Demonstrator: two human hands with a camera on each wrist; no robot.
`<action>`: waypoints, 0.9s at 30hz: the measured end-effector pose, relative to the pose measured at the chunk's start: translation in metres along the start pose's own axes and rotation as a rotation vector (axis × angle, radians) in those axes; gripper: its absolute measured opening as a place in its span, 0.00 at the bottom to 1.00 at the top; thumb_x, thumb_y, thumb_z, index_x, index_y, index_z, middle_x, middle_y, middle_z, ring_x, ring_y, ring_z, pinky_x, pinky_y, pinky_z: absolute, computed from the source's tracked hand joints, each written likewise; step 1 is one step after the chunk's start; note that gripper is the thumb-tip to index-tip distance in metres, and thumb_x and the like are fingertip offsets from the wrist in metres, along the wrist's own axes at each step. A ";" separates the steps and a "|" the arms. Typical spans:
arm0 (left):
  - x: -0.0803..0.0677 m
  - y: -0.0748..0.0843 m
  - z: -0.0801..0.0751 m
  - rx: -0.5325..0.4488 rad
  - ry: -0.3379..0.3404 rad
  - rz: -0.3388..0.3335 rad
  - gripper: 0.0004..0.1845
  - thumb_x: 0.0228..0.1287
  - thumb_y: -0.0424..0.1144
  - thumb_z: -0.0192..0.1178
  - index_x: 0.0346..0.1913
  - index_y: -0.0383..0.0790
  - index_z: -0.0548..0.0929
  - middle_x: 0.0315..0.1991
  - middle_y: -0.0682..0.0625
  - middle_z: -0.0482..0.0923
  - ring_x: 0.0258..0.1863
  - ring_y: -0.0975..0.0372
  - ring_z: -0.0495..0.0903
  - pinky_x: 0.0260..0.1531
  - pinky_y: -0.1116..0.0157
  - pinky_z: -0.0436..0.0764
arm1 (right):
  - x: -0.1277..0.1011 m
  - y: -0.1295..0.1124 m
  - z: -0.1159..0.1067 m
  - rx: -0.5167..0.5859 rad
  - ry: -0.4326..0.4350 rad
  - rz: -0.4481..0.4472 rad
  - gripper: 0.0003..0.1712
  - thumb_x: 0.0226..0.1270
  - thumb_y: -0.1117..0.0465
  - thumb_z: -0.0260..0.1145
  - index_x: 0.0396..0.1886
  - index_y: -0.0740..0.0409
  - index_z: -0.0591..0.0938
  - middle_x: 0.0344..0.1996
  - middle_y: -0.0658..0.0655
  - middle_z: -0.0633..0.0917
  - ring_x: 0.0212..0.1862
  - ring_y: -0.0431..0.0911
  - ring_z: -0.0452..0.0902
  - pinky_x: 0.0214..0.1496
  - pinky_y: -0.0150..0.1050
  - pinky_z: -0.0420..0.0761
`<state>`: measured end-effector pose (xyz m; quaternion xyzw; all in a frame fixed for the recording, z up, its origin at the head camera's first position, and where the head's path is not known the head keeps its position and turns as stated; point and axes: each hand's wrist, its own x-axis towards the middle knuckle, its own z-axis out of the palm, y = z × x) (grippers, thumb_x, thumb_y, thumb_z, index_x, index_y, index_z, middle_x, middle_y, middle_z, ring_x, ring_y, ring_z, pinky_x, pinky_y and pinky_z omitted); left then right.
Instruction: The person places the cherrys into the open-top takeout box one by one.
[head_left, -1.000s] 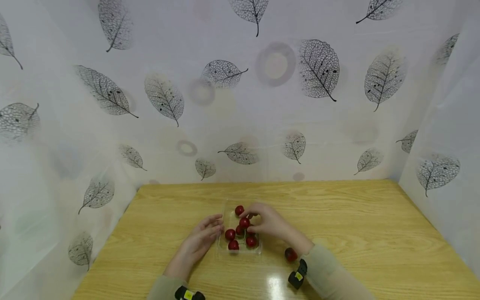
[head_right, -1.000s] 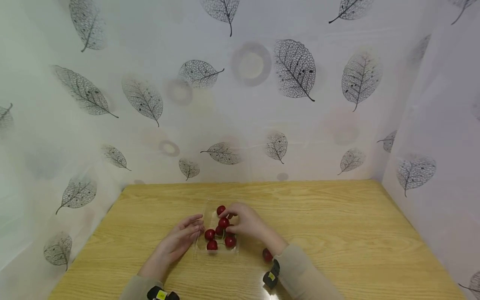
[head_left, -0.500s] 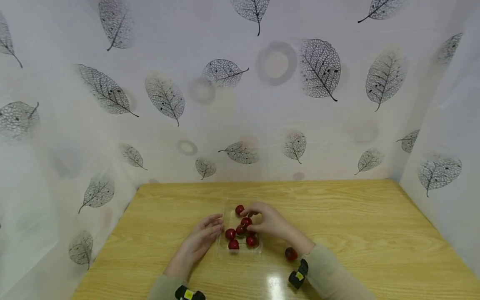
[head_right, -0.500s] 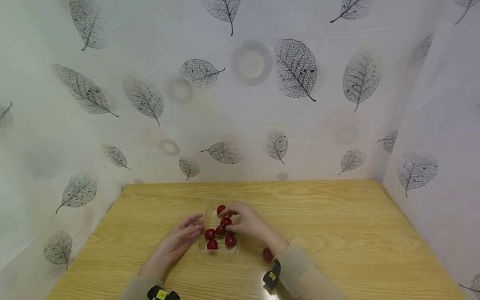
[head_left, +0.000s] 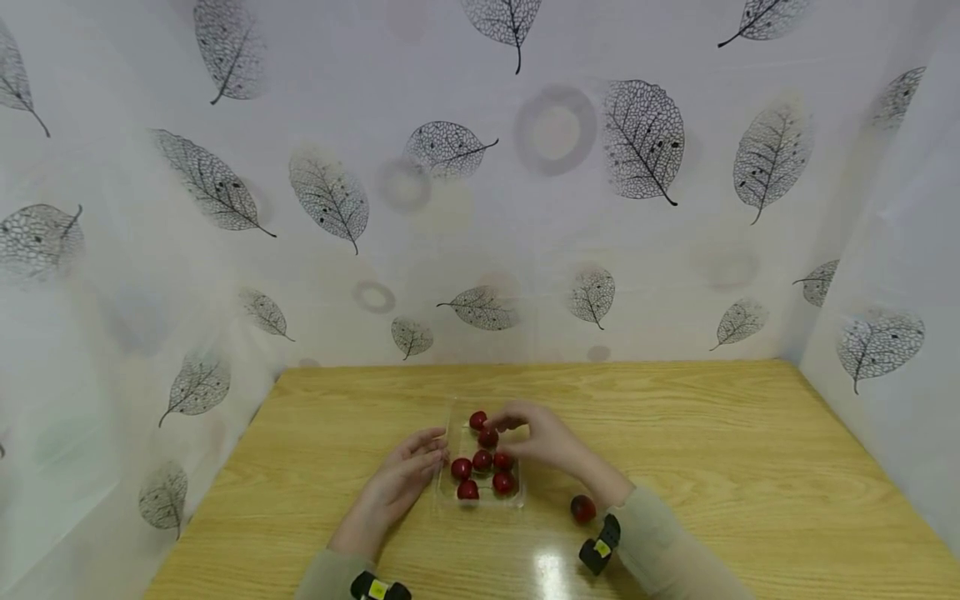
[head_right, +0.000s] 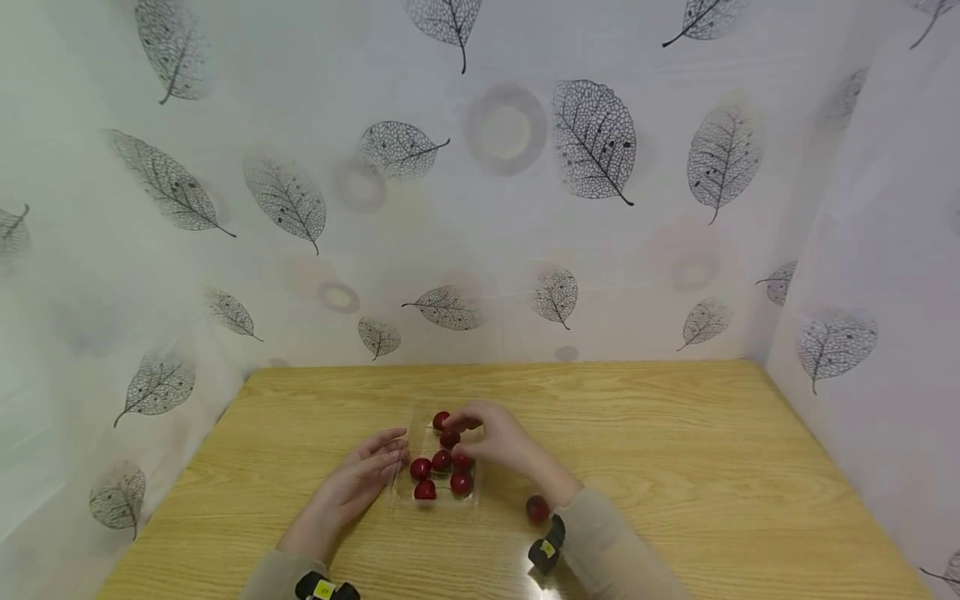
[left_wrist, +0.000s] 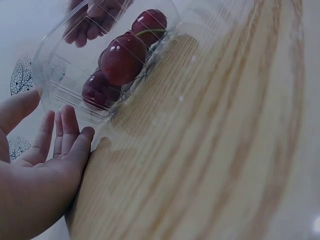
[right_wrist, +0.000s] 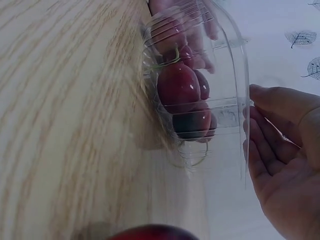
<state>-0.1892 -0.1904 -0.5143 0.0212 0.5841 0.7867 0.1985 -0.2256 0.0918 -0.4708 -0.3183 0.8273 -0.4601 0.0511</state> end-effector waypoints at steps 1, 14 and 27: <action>0.000 0.000 0.000 0.000 0.001 0.001 0.24 0.80 0.27 0.53 0.74 0.34 0.67 0.54 0.56 0.75 0.55 0.68 0.78 0.60 0.73 0.78 | 0.000 -0.001 -0.001 0.000 0.002 -0.002 0.20 0.64 0.70 0.75 0.56 0.62 0.87 0.52 0.59 0.90 0.55 0.55 0.86 0.64 0.48 0.85; -0.003 0.000 0.004 0.001 0.007 -0.006 0.25 0.80 0.28 0.53 0.76 0.33 0.66 0.55 0.56 0.74 0.56 0.67 0.78 0.61 0.73 0.78 | -0.016 0.002 -0.018 -0.039 0.026 -0.045 0.20 0.65 0.67 0.75 0.57 0.65 0.86 0.53 0.64 0.90 0.53 0.59 0.86 0.62 0.46 0.86; -0.002 0.001 0.004 0.007 0.010 -0.012 0.26 0.81 0.28 0.53 0.76 0.32 0.65 0.55 0.55 0.73 0.56 0.67 0.77 0.61 0.72 0.78 | -0.035 0.016 -0.032 -0.093 0.059 -0.051 0.17 0.66 0.67 0.76 0.53 0.65 0.87 0.49 0.60 0.91 0.49 0.57 0.87 0.58 0.42 0.87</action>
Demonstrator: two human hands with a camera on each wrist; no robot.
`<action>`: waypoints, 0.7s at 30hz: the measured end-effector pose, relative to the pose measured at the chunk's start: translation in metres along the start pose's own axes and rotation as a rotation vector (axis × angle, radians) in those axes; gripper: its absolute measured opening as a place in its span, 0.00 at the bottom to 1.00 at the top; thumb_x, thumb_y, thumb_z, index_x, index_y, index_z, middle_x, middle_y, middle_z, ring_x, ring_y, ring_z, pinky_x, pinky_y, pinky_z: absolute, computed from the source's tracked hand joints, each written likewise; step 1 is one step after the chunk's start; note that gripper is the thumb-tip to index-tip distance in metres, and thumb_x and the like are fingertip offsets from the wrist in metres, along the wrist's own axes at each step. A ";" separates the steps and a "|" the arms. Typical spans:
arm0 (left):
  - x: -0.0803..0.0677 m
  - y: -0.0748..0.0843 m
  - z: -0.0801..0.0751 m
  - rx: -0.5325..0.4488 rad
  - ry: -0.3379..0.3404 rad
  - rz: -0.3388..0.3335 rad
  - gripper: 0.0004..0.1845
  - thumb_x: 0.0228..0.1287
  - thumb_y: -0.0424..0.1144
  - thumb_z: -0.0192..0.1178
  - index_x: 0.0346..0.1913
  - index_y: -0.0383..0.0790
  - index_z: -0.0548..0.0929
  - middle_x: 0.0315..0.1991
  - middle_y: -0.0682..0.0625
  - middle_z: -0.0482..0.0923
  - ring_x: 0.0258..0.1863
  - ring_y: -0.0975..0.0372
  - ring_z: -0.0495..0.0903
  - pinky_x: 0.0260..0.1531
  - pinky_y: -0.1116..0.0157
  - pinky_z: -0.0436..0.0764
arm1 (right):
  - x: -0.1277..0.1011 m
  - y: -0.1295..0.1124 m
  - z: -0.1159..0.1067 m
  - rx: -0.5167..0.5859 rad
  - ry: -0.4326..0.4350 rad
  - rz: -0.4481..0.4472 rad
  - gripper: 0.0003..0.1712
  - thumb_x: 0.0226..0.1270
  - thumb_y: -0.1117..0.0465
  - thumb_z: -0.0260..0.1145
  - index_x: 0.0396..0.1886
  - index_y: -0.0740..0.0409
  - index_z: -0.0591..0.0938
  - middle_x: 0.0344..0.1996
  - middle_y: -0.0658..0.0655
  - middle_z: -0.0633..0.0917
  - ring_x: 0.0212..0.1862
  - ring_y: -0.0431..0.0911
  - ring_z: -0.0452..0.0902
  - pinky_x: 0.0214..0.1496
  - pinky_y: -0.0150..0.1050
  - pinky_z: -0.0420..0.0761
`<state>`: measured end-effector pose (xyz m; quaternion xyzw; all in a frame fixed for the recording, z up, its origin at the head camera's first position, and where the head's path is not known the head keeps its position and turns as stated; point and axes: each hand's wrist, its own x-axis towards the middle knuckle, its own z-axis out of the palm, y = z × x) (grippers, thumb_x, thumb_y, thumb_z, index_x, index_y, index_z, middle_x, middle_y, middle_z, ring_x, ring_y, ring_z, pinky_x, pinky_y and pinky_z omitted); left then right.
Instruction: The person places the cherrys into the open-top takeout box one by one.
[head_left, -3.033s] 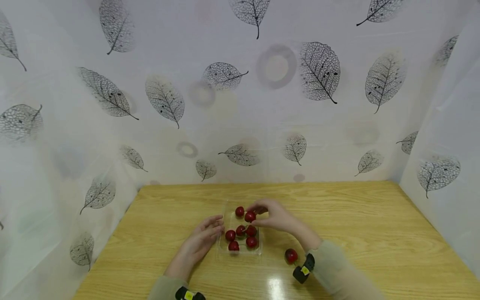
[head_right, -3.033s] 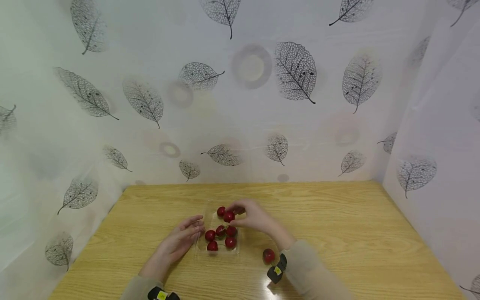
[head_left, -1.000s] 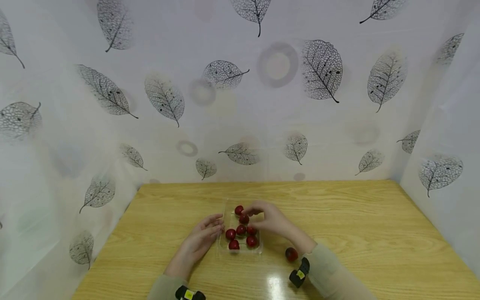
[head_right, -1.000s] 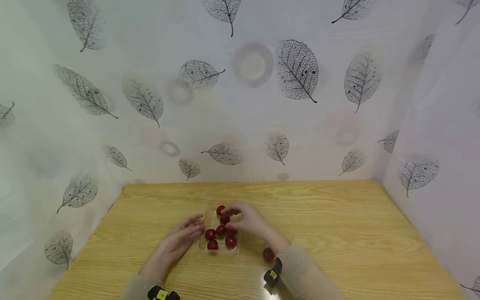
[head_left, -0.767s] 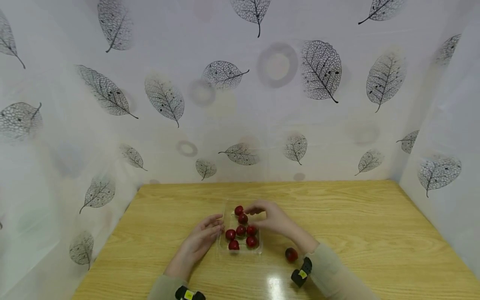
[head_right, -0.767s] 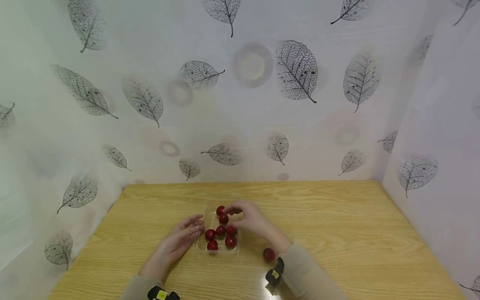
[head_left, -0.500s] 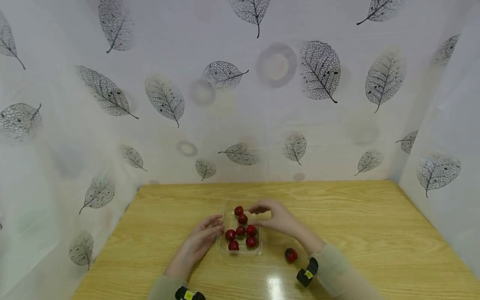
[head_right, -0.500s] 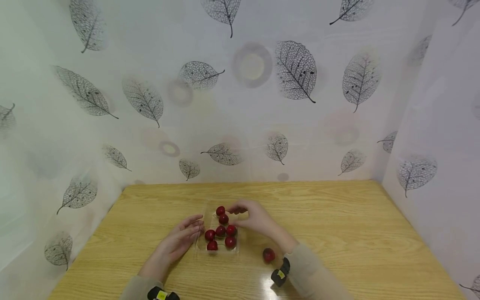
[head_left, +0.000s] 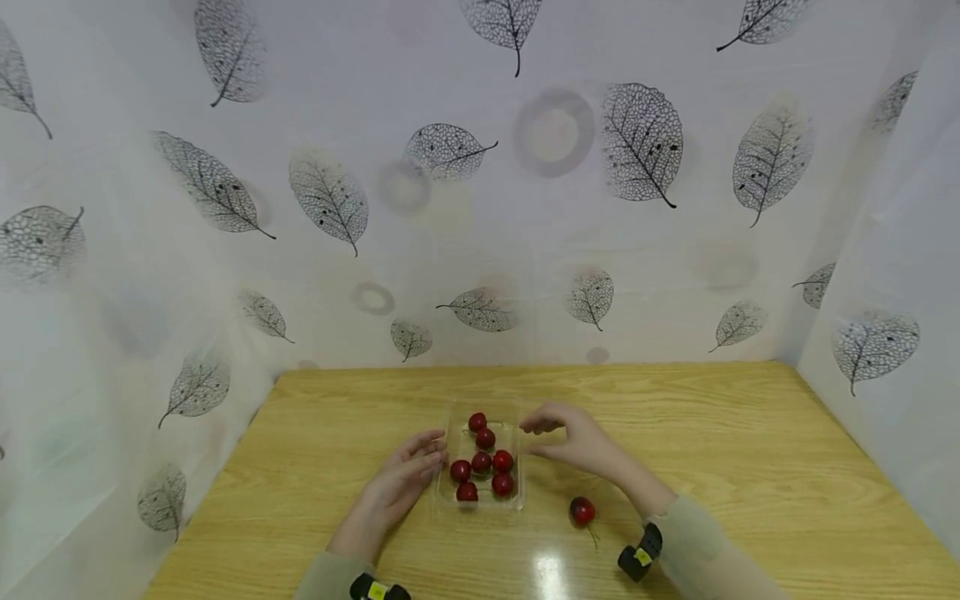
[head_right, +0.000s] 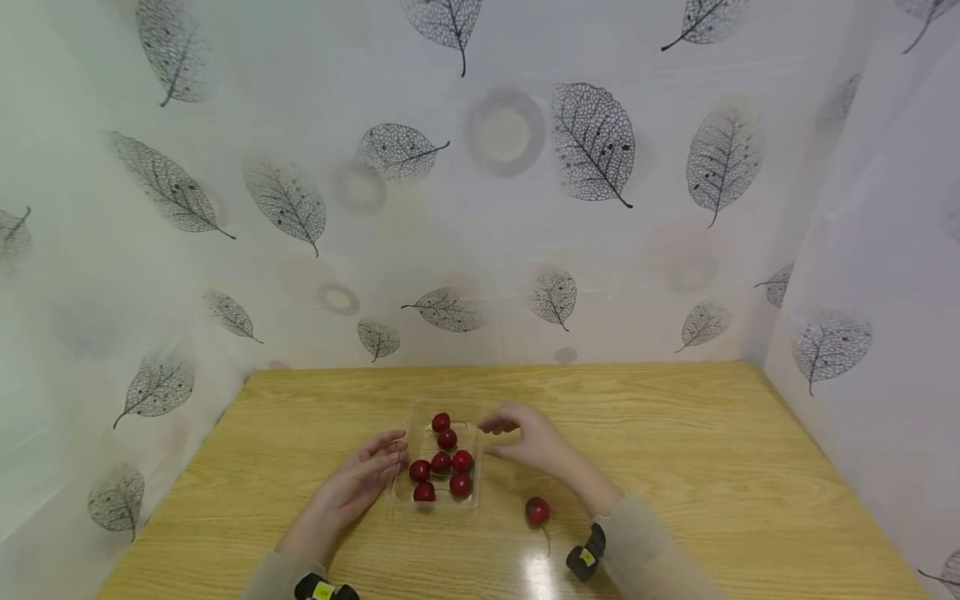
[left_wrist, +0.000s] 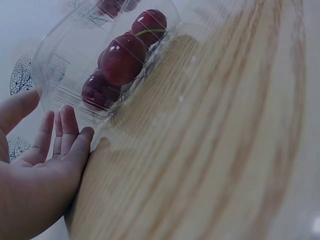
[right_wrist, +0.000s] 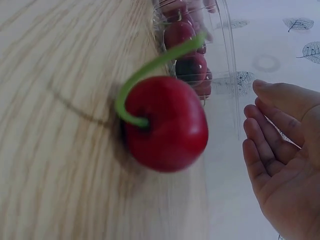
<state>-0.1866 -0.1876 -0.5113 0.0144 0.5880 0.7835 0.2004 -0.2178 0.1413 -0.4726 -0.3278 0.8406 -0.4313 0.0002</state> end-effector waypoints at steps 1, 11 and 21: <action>0.000 0.000 0.000 -0.001 0.000 0.000 0.25 0.81 0.28 0.53 0.76 0.32 0.65 0.56 0.55 0.73 0.56 0.67 0.78 0.61 0.72 0.78 | -0.002 0.001 -0.001 -0.002 -0.001 -0.001 0.17 0.66 0.67 0.76 0.53 0.66 0.87 0.49 0.60 0.90 0.49 0.58 0.87 0.58 0.42 0.87; 0.000 0.000 0.001 0.002 -0.001 0.002 0.25 0.80 0.28 0.53 0.76 0.32 0.65 0.55 0.55 0.74 0.56 0.67 0.78 0.61 0.72 0.78 | -0.018 0.007 -0.010 -0.004 -0.001 0.005 0.16 0.66 0.67 0.76 0.53 0.64 0.87 0.48 0.60 0.90 0.48 0.56 0.87 0.57 0.41 0.87; -0.001 0.000 0.001 0.003 -0.003 0.004 0.27 0.80 0.28 0.53 0.77 0.30 0.63 0.54 0.56 0.75 0.56 0.67 0.78 0.62 0.72 0.78 | -0.033 0.016 -0.014 0.007 -0.004 0.028 0.17 0.64 0.65 0.77 0.52 0.63 0.88 0.47 0.60 0.90 0.47 0.50 0.87 0.56 0.36 0.87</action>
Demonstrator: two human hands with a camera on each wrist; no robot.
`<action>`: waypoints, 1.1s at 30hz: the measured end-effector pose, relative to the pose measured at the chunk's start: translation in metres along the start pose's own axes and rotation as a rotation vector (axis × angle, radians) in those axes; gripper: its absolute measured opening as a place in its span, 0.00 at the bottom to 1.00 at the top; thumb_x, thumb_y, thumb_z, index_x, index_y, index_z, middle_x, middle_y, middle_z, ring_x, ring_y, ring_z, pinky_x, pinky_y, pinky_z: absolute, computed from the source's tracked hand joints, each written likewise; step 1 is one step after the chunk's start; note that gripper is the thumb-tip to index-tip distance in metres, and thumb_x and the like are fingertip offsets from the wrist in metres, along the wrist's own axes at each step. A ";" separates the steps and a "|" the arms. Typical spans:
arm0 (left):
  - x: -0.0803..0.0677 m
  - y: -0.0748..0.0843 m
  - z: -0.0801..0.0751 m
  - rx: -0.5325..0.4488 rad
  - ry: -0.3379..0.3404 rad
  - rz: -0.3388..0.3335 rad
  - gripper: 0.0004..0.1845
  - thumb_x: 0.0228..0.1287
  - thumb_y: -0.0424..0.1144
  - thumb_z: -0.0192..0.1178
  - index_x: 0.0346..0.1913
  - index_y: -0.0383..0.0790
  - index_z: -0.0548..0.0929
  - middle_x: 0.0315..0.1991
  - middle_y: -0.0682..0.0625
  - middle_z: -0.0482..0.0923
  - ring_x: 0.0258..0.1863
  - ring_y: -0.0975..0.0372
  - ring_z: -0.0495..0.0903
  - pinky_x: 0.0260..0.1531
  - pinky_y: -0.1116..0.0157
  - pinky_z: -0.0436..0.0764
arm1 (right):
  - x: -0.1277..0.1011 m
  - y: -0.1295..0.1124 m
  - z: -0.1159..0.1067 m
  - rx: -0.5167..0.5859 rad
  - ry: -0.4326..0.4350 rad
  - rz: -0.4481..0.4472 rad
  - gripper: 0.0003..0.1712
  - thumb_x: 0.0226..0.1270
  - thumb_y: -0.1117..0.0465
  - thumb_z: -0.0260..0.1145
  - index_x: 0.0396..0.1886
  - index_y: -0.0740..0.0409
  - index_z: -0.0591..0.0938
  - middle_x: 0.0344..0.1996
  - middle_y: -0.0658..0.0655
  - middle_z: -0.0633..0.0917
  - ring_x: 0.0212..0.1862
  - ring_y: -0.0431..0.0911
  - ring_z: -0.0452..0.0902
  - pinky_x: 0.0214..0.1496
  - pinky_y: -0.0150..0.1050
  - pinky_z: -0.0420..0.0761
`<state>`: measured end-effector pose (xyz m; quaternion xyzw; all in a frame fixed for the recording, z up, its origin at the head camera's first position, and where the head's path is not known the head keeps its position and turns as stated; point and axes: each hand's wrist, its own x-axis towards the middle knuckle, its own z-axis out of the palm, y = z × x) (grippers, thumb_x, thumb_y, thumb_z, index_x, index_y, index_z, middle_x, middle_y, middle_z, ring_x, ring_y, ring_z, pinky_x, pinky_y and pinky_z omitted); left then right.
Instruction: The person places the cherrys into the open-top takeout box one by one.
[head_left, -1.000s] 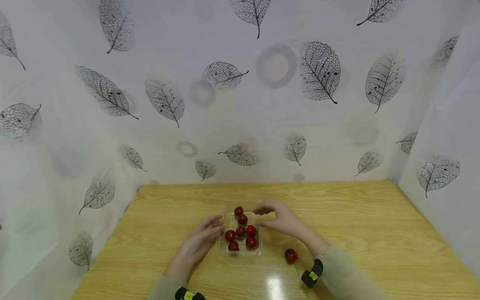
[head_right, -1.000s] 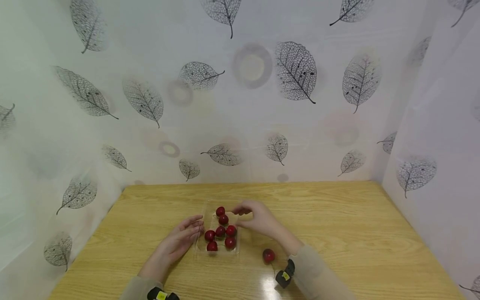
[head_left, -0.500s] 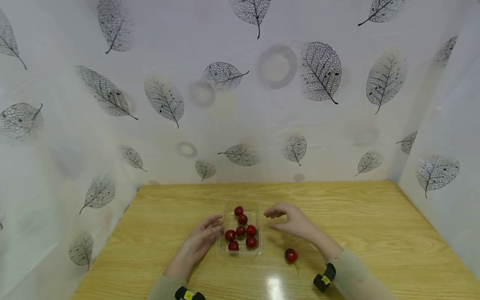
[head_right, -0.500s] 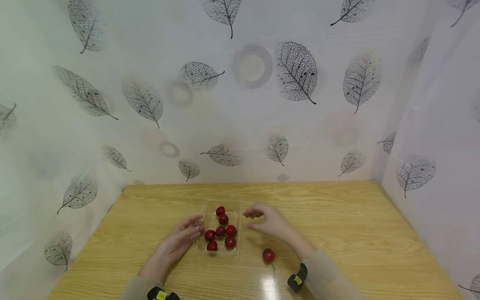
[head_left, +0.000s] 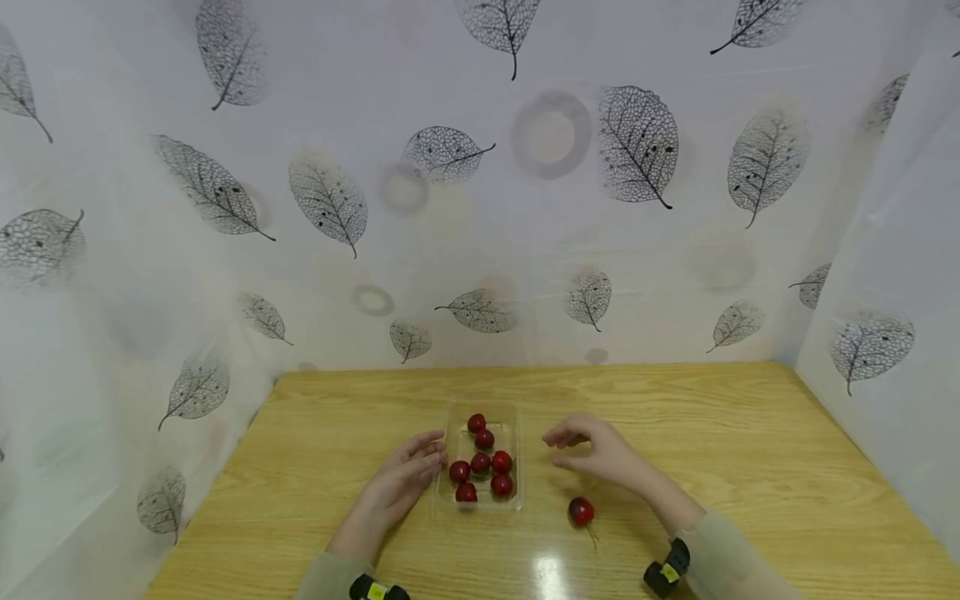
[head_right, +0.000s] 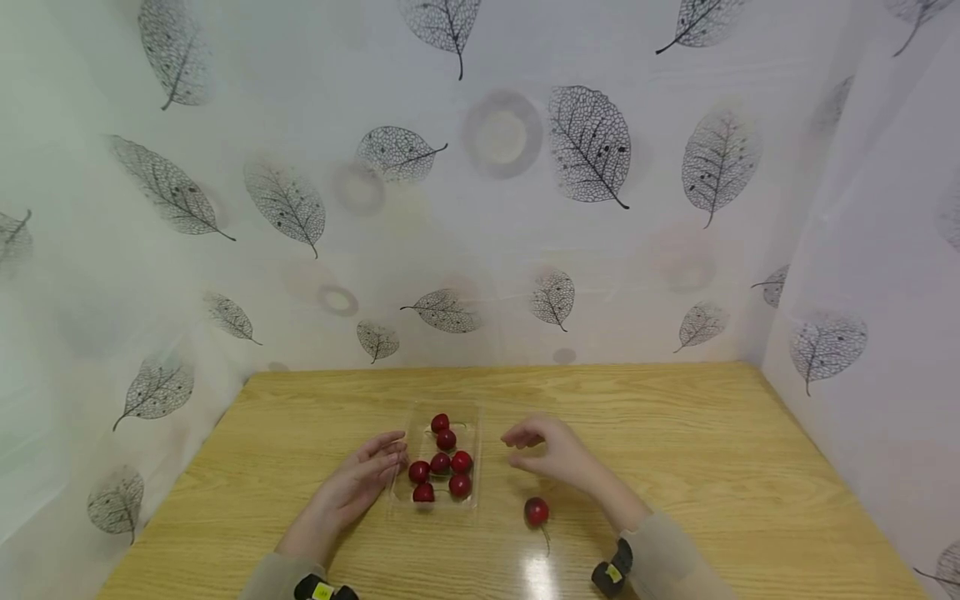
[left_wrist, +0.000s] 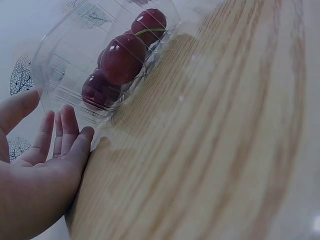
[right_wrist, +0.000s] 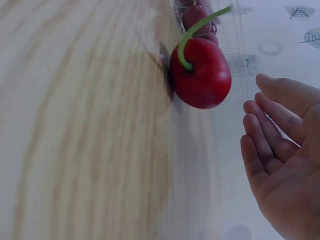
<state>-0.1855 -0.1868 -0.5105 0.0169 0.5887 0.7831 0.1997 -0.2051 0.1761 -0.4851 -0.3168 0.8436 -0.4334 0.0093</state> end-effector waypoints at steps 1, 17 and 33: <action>0.000 0.000 0.000 -0.001 -0.001 0.000 0.27 0.80 0.28 0.52 0.77 0.30 0.63 0.54 0.56 0.75 0.56 0.67 0.78 0.62 0.72 0.78 | -0.001 0.001 0.000 0.003 0.000 0.002 0.17 0.64 0.65 0.77 0.52 0.63 0.88 0.47 0.59 0.90 0.47 0.50 0.87 0.55 0.36 0.87; 0.001 -0.002 -0.001 -0.010 -0.006 0.004 0.27 0.79 0.27 0.53 0.76 0.30 0.64 0.54 0.56 0.76 0.56 0.67 0.79 0.62 0.72 0.78 | -0.023 0.012 -0.002 0.037 0.004 0.017 0.17 0.65 0.63 0.77 0.52 0.63 0.87 0.46 0.60 0.91 0.46 0.39 0.85 0.54 0.34 0.86; 0.002 -0.004 -0.002 0.005 0.009 0.006 0.28 0.79 0.28 0.54 0.77 0.29 0.63 0.55 0.56 0.75 0.57 0.66 0.78 0.62 0.72 0.78 | -0.041 0.013 -0.005 0.091 -0.050 0.109 0.18 0.68 0.59 0.77 0.54 0.60 0.87 0.47 0.57 0.91 0.48 0.39 0.85 0.54 0.33 0.85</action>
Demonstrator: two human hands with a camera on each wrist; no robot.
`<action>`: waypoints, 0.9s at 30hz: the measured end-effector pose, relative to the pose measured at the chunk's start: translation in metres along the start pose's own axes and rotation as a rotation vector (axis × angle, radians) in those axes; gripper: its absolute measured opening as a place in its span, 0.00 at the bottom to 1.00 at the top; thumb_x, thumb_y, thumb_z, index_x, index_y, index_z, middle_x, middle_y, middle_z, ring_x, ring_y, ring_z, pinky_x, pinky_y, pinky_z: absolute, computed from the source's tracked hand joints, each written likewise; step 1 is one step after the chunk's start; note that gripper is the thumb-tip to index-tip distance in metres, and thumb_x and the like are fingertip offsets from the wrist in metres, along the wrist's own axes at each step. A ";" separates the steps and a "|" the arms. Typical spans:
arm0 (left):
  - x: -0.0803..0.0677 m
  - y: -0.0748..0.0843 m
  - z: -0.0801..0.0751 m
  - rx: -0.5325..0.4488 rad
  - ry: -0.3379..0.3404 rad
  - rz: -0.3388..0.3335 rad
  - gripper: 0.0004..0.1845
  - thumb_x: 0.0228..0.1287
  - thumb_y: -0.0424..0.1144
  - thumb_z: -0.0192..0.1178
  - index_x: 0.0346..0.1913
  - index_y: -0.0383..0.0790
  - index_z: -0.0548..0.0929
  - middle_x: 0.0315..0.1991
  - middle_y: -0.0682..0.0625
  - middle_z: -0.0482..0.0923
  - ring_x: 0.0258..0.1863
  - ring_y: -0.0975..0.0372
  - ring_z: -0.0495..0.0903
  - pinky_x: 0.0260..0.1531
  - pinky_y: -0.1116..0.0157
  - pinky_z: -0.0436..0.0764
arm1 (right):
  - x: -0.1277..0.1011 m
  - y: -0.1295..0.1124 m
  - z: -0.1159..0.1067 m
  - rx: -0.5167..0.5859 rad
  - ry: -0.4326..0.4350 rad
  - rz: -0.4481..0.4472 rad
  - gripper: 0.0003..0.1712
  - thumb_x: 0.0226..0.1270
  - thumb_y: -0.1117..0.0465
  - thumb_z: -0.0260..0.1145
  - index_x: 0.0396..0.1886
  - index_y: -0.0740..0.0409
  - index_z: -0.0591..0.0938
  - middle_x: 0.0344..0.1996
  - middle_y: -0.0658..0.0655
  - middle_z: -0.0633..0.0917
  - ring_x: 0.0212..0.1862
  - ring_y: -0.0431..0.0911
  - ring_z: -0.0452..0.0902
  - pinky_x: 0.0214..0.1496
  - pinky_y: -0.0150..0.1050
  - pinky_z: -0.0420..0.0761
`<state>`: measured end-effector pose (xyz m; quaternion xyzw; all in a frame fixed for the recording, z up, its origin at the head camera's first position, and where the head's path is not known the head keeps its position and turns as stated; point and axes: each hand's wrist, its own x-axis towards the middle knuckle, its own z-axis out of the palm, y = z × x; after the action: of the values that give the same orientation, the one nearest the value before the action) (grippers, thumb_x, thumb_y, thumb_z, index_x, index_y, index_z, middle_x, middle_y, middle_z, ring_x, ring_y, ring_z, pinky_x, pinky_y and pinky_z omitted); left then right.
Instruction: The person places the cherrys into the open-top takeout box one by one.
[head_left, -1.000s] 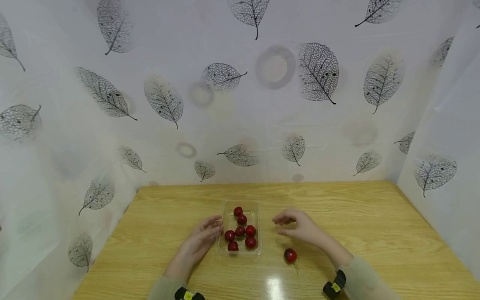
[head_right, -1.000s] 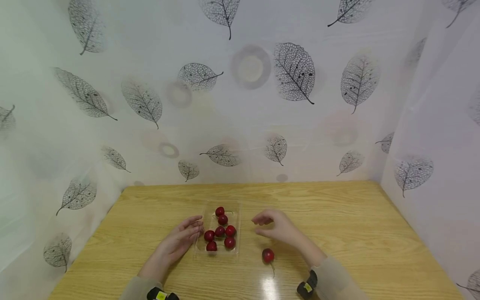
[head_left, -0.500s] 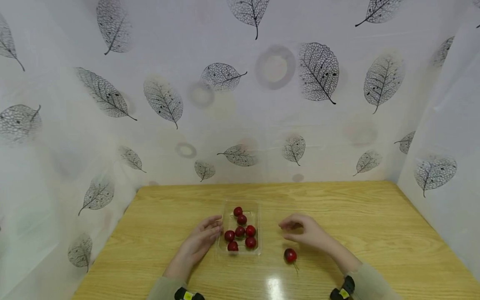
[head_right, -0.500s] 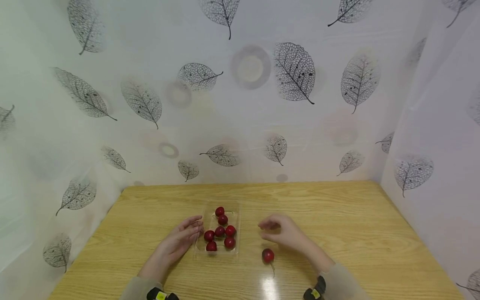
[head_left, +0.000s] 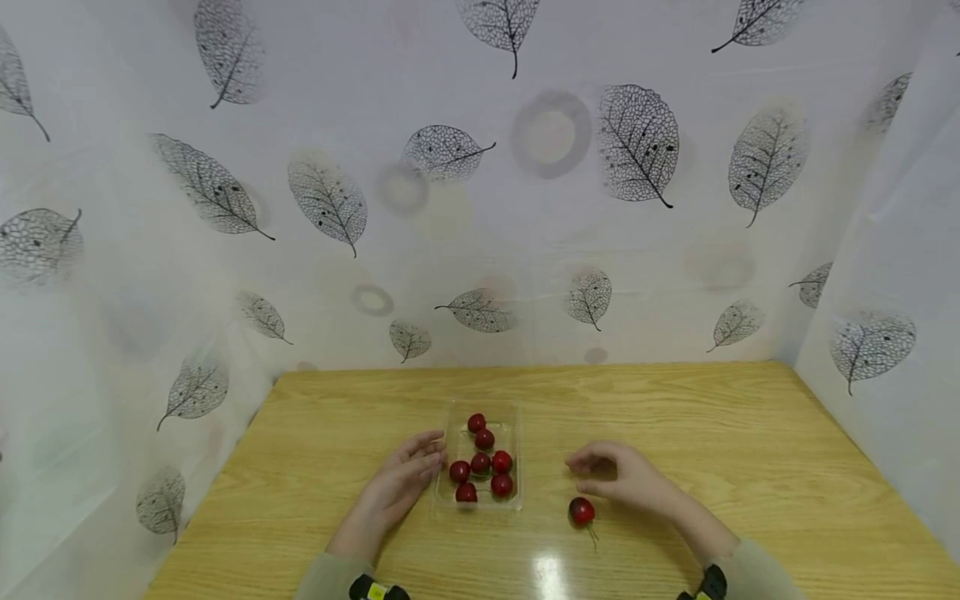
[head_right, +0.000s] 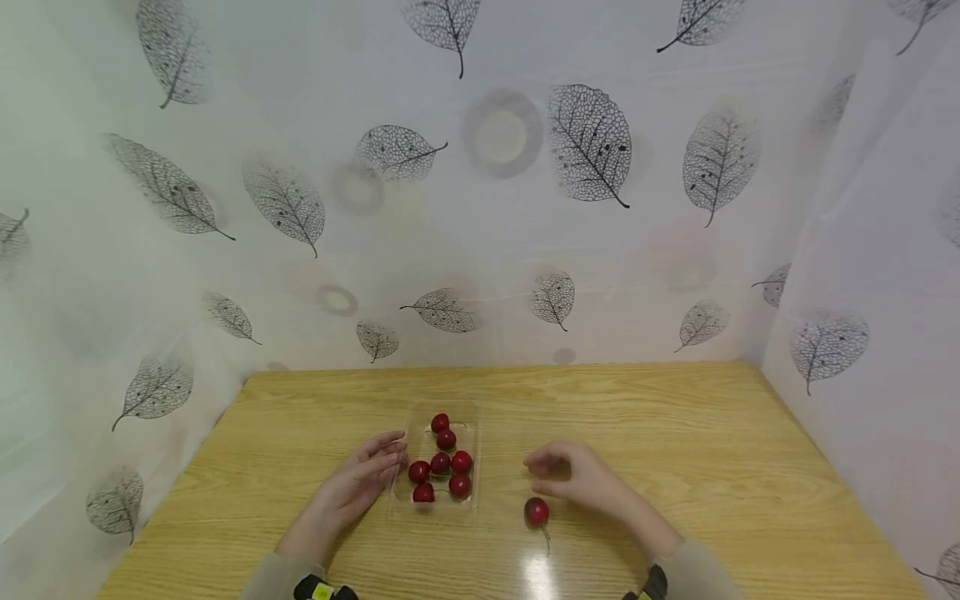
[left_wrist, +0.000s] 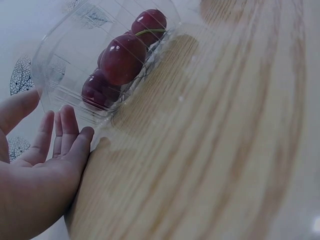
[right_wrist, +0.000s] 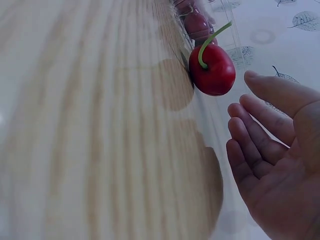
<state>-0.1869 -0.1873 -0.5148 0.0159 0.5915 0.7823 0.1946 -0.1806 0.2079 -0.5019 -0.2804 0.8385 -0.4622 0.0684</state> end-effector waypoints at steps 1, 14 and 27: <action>0.000 0.000 0.000 -0.001 0.003 0.000 0.27 0.79 0.28 0.54 0.77 0.30 0.63 0.55 0.55 0.75 0.57 0.66 0.78 0.62 0.72 0.78 | -0.001 0.000 0.000 0.005 -0.006 0.006 0.18 0.68 0.59 0.77 0.54 0.60 0.87 0.47 0.56 0.91 0.48 0.38 0.84 0.54 0.33 0.85; 0.000 0.002 0.001 -0.001 0.001 -0.009 0.29 0.79 0.28 0.53 0.78 0.29 0.61 0.57 0.54 0.73 0.58 0.66 0.77 0.63 0.72 0.77 | -0.009 0.006 0.002 0.057 -0.042 -0.020 0.18 0.69 0.58 0.76 0.55 0.61 0.87 0.47 0.58 0.90 0.47 0.36 0.84 0.52 0.32 0.86; 0.000 0.001 0.000 -0.005 -0.002 -0.011 0.28 0.79 0.28 0.53 0.77 0.30 0.63 0.56 0.56 0.74 0.57 0.67 0.77 0.62 0.73 0.78 | -0.016 0.002 0.009 0.085 -0.047 0.001 0.19 0.67 0.58 0.78 0.55 0.58 0.87 0.49 0.57 0.89 0.49 0.37 0.83 0.55 0.32 0.84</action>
<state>-0.1868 -0.1878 -0.5138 0.0129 0.5894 0.7828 0.1994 -0.1647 0.2106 -0.5108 -0.2878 0.8165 -0.4904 0.1001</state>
